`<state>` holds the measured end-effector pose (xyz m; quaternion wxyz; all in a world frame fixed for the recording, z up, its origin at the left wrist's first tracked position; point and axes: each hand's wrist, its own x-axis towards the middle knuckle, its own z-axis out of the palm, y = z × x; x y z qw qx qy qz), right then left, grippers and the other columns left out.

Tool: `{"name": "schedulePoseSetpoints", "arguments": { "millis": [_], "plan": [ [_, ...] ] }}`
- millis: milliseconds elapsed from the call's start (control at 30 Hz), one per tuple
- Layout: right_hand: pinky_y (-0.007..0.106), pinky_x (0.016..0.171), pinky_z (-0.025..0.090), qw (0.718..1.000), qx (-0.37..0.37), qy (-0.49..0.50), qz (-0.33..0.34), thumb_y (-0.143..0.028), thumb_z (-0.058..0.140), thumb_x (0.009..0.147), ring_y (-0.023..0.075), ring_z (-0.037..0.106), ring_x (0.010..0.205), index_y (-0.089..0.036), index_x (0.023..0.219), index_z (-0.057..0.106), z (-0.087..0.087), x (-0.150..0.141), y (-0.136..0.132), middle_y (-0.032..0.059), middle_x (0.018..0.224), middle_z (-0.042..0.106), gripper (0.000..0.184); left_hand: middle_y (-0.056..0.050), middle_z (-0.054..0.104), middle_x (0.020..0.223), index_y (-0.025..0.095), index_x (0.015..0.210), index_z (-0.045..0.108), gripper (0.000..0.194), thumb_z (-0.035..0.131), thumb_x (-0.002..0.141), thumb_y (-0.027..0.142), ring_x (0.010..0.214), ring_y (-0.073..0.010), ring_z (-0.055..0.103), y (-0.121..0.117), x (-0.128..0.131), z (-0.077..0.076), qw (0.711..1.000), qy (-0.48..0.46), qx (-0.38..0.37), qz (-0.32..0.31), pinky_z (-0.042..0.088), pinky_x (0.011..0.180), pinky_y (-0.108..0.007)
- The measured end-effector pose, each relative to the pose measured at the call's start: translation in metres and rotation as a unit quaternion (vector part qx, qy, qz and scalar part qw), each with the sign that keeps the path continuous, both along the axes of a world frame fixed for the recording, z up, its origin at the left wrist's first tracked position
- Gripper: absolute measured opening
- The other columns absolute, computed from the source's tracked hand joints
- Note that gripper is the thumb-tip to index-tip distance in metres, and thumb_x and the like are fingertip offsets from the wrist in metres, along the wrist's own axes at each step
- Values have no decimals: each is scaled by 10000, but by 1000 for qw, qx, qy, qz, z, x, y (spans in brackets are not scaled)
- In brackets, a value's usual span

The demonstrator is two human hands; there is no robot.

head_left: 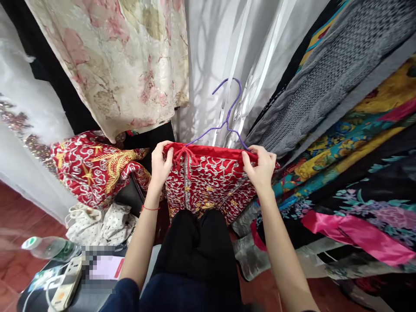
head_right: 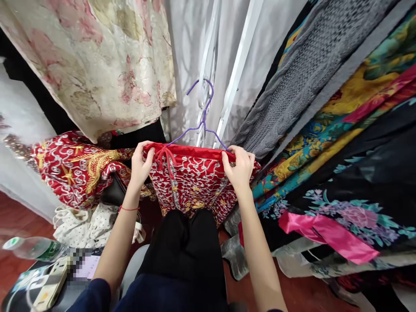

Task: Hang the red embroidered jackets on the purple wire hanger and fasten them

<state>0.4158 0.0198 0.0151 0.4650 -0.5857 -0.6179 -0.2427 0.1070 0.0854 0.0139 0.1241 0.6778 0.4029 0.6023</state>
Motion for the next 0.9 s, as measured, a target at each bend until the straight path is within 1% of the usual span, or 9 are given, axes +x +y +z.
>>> {"name": "schedulePoseSetpoints", "arguments": {
  "millis": [100, 167, 267, 367, 500, 567, 633, 800, 900],
  "plan": [
    [354, 817, 408, 999, 16, 36, 27, -372, 558, 908, 210, 611, 847, -185, 1043, 571, 17, -13, -7, 62, 915, 652, 231, -98, 645, 1197, 183, 1138, 578, 300, 620, 887, 342, 1136, -186, 616, -18, -4, -8, 994, -103, -21, -36, 444, 1055, -333],
    [361, 808, 426, 998, 25, 24, 52, -356, 556, 898, 221, 599, 868, -196, 1024, 565, 29, -25, -10, 69, 925, 632, 204, -94, 674, 1121, 172, 1048, 614, 283, 659, 857, 377, 1106, -185, 640, -36, -12, -23, 973, -211, -83, -38, 448, 1055, -333],
    [370, 802, 434, 994, 40, -13, 101, -301, 518, 917, 226, 580, 874, -208, 968, 577, 44, -52, -9, 74, 920, 631, 121, -88, 700, 1012, 158, 959, 638, 268, 679, 842, 396, 981, -167, 682, -58, -34, -52, 872, -448, -197, 14, 491, 963, -302],
    [371, 802, 431, 986, 41, -49, 155, -253, 471, 944, 224, 568, 877, -208, 916, 599, 52, -92, -4, 79, 904, 634, 138, -63, 686, 992, 175, 962, 625, 235, 627, 891, 399, 919, -114, 674, -64, -62, -74, 754, -619, -211, 55, 503, 867, -223],
    [360, 810, 425, 947, -50, -183, 259, -223, 438, 968, 224, 558, 908, -177, 944, 634, 58, -157, 2, 110, 972, 636, 203, 1, 656, 857, 202, 898, 599, 152, 619, 887, 352, 786, -76, 629, -56, -97, -76, 661, -729, -180, -7, 508, 762, -178],
    [367, 828, 420, 911, -101, -273, 293, -232, 451, 972, 238, 547, 949, -163, 994, 641, 63, -185, 3, 133, 1055, 628, 203, 6, 665, 821, 197, 871, 595, 85, 627, 855, 274, 766, -82, 623, -55, -108, -70, 639, -746, -182, -41, 511, 745, -186],
    [372, 843, 421, 885, -136, -322, 308, -256, 468, 976, 243, 540, 964, -152, 1042, 640, 69, -206, 3, 144, 1101, 616, 211, 3, 685, 839, 193, 861, 612, 47, 617, 816, 206, 798, -92, 632, -58, -113, -62, 666, -726, -166, -25, 518, 781, -200],
    [399, 916, 425, 860, -161, -319, 365, -389, 474, 992, 269, 528, 1103, -147, 1309, 563, 79, -245, -10, 158, 1258, 585, 409, -37, 702, 1009, 179, 886, 647, 140, 636, 775, 264, 998, -162, 651, -83, -97, -45, 816, -545, -67, 183, 502, 941, -276],
    [462, 1020, 386, 840, -163, -287, 431, -536, 584, 911, 313, 438, 1292, -226, 1477, 431, 79, -267, -26, 150, 1469, 475, 663, -80, 693, 1084, 188, 1014, 648, 274, 655, 792, 347, 1131, -257, 632, -104, -77, -43, 905, -377, -94, 170, 509, 968, -363]
  ]
}}
